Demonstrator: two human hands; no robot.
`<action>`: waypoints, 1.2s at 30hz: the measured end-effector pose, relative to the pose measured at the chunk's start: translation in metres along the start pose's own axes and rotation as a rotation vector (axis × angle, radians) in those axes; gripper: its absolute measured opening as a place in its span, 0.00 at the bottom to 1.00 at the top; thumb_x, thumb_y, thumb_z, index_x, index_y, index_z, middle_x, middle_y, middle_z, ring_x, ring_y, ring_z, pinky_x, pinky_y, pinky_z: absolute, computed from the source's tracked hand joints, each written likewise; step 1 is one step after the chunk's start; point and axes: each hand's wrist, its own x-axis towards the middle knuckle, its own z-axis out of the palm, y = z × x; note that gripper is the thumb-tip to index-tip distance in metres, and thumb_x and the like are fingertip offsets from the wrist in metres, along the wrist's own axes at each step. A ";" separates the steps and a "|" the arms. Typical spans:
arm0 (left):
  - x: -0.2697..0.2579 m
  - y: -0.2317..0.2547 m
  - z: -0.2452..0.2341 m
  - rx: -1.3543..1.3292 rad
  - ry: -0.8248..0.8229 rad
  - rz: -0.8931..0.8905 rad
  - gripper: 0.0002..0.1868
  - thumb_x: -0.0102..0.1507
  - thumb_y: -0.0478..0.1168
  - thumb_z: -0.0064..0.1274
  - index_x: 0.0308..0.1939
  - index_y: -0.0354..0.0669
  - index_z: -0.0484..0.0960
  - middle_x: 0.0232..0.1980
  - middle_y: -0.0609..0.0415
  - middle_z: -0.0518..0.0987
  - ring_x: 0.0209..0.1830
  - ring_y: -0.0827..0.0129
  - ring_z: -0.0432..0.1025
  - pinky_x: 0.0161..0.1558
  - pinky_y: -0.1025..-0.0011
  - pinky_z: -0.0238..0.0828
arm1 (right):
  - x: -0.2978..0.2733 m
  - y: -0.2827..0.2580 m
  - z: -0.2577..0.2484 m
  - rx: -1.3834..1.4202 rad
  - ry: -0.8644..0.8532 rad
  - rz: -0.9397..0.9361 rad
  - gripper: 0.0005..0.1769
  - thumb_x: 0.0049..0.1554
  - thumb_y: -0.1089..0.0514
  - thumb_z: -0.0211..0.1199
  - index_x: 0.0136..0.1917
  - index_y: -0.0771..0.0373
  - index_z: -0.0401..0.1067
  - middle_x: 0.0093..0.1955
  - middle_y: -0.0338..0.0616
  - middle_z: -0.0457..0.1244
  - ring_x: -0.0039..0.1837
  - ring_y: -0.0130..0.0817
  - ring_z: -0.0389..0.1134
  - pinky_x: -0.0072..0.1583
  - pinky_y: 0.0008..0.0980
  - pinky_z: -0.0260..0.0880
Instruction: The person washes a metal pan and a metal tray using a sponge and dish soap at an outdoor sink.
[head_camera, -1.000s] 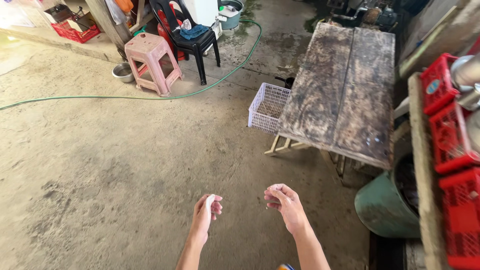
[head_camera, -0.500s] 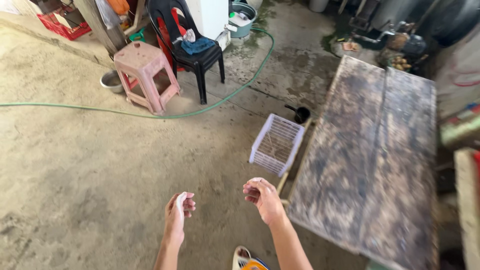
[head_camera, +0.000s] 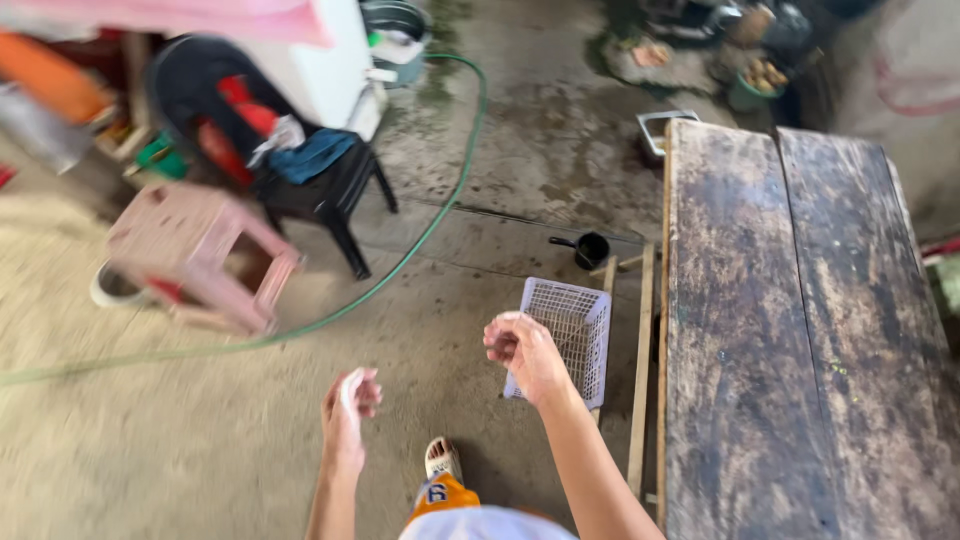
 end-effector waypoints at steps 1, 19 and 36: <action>0.025 0.014 0.018 0.017 -0.025 -0.017 0.13 0.60 0.45 0.42 0.34 0.40 0.79 0.27 0.57 0.74 0.27 0.75 0.68 0.28 0.76 0.59 | 0.019 -0.012 0.006 0.072 -0.020 -0.063 0.05 0.51 0.58 0.53 0.38 0.61 0.66 0.38 0.41 0.63 0.41 0.30 0.63 0.45 0.32 0.64; 0.487 0.151 0.383 0.149 -0.580 -0.002 0.11 0.59 0.43 0.42 0.34 0.40 0.77 0.27 0.58 0.73 0.26 0.77 0.66 0.28 0.78 0.58 | 0.460 -0.265 -0.028 0.395 0.241 -0.244 0.05 0.50 0.59 0.52 0.33 0.59 0.63 0.33 0.39 0.60 0.38 0.31 0.62 0.42 0.31 0.62; 0.931 0.223 0.544 0.016 -0.119 -0.137 0.11 0.59 0.45 0.45 0.35 0.43 0.77 0.29 0.60 0.73 0.28 0.77 0.67 0.29 0.78 0.58 | 0.886 -0.522 0.005 0.422 0.228 -0.139 0.05 0.50 0.60 0.53 0.33 0.60 0.63 0.31 0.40 0.58 0.38 0.32 0.59 0.43 0.31 0.60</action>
